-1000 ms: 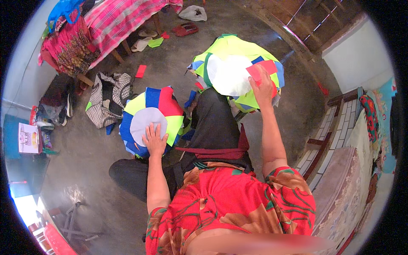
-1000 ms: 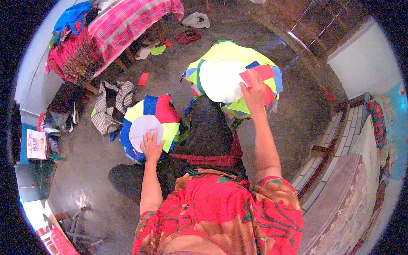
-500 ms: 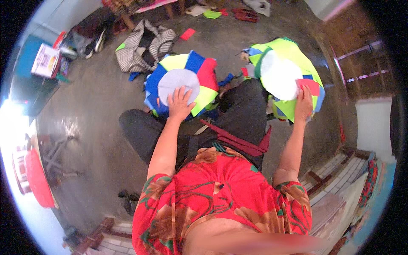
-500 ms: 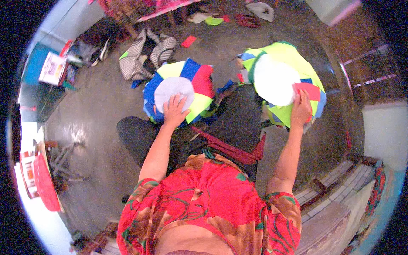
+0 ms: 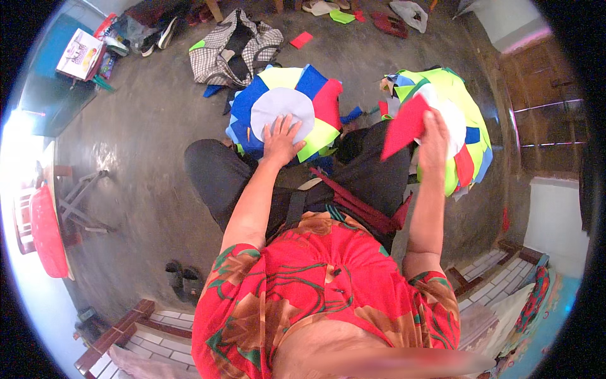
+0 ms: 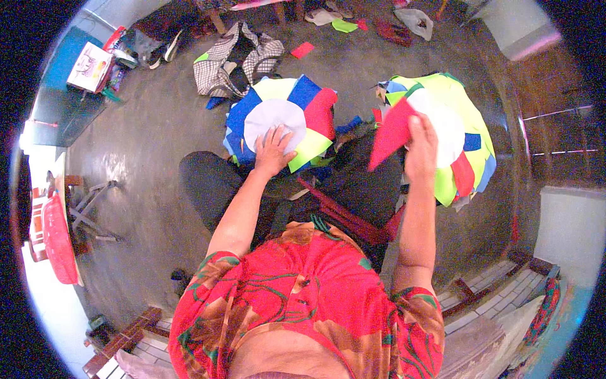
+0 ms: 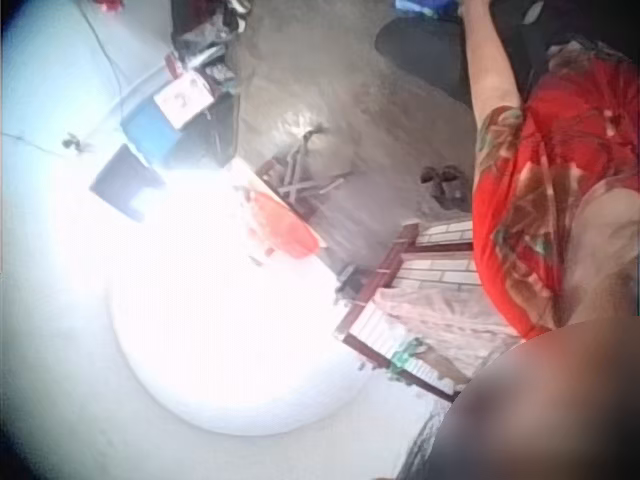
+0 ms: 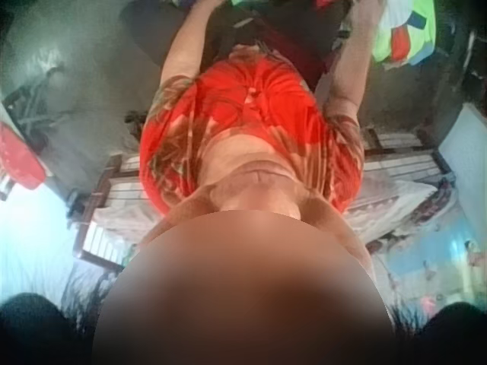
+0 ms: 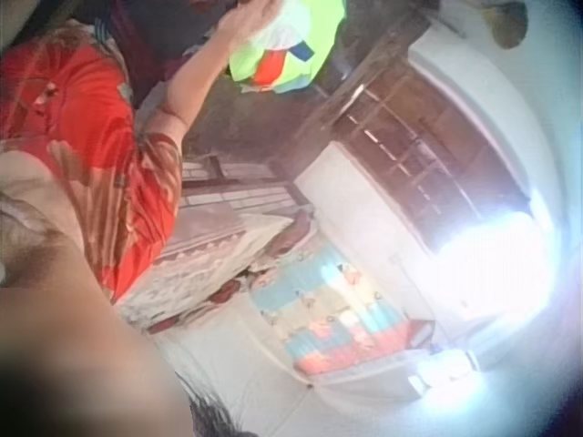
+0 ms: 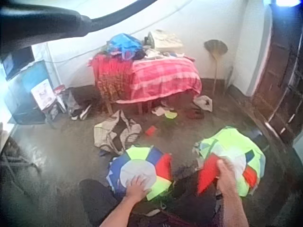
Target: The person sits on the floor and arranges colorful fabric pieces into two growing stacks. They repeatedly pick up individual pieces, place them on one of the stacks, and adjust the arrangement by hand.
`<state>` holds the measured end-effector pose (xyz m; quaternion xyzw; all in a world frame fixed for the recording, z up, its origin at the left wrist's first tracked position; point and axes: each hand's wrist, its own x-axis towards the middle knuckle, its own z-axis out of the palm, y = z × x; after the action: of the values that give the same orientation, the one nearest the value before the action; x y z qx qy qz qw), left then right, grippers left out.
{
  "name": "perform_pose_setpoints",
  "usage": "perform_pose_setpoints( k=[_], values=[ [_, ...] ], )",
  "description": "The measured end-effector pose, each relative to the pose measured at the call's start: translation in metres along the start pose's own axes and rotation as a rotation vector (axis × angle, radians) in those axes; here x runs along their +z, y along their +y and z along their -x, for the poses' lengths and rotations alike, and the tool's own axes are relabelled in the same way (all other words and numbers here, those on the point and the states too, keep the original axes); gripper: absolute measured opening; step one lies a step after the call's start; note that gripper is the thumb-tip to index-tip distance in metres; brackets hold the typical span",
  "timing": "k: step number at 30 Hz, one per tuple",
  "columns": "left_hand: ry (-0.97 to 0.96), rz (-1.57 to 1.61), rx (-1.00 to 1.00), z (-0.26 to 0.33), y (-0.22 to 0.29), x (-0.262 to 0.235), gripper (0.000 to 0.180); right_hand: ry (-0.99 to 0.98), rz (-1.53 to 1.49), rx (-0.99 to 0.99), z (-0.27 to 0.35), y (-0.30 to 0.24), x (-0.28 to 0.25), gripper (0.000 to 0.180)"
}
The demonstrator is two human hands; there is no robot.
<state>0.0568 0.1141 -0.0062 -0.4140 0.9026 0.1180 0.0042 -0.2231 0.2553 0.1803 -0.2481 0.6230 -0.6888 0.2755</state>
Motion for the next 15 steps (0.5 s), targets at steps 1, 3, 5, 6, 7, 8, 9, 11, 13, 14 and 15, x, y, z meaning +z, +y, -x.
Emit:
perform_pose_setpoints(
  k=[1, 3, 5, 6, 7, 8, 9, 11, 13, 14, 15],
  values=[
    [-0.011, -0.007, -0.002, -0.001, 0.000, 0.000, 0.058, -0.099, -0.060, 0.058, -0.006, 0.010, 0.012, 0.022],
    [-0.028, -0.019, 0.001, -0.003, 0.001, -0.001, 0.058, -0.209, -0.123, 0.175, -0.024, 0.044, 0.028, 0.022],
    [-0.043, -0.029, -0.005, -0.001, 0.000, -0.001, 0.059, -0.267, -0.116, 0.228, -0.038, 0.054, 0.051, 0.020],
    [-0.041, -0.025, -0.005, -0.002, 0.000, 0.000, 0.059, -0.333, -0.110, 0.180, -0.048, 0.063, 0.056, 0.019],
    [-0.041, -0.022, -0.008, -0.001, -0.002, 0.003, 0.059, -0.353, -0.051, 0.074, -0.059, 0.066, 0.066, 0.019],
    [-0.045, -0.019, -0.012, 0.000, -0.003, 0.005, 0.059, -0.371, 0.006, -0.031, -0.066, 0.065, 0.076, 0.019],
    [-0.049, -0.025, -0.018, -0.001, -0.004, 0.008, 0.060, -0.361, 0.096, -0.127, -0.073, 0.063, 0.085, 0.019],
    [-0.026, 0.007, -0.008, 0.001, -0.005, 0.008, 0.060, -0.336, 0.275, -0.313, -0.079, 0.055, 0.103, 0.018],
    [-0.010, 0.025, -0.004, 0.003, -0.005, 0.008, 0.059, -0.330, 0.478, -0.474, -0.080, 0.061, 0.113, 0.017],
    [-0.004, 0.027, 0.001, 0.002, -0.003, 0.007, 0.059, -0.320, 0.582, -0.557, -0.080, 0.065, 0.116, 0.016],
    [0.003, 0.028, 0.006, 0.001, -0.002, 0.006, 0.059, -0.336, 0.617, -0.568, -0.082, 0.084, 0.116, 0.016]
  ],
)
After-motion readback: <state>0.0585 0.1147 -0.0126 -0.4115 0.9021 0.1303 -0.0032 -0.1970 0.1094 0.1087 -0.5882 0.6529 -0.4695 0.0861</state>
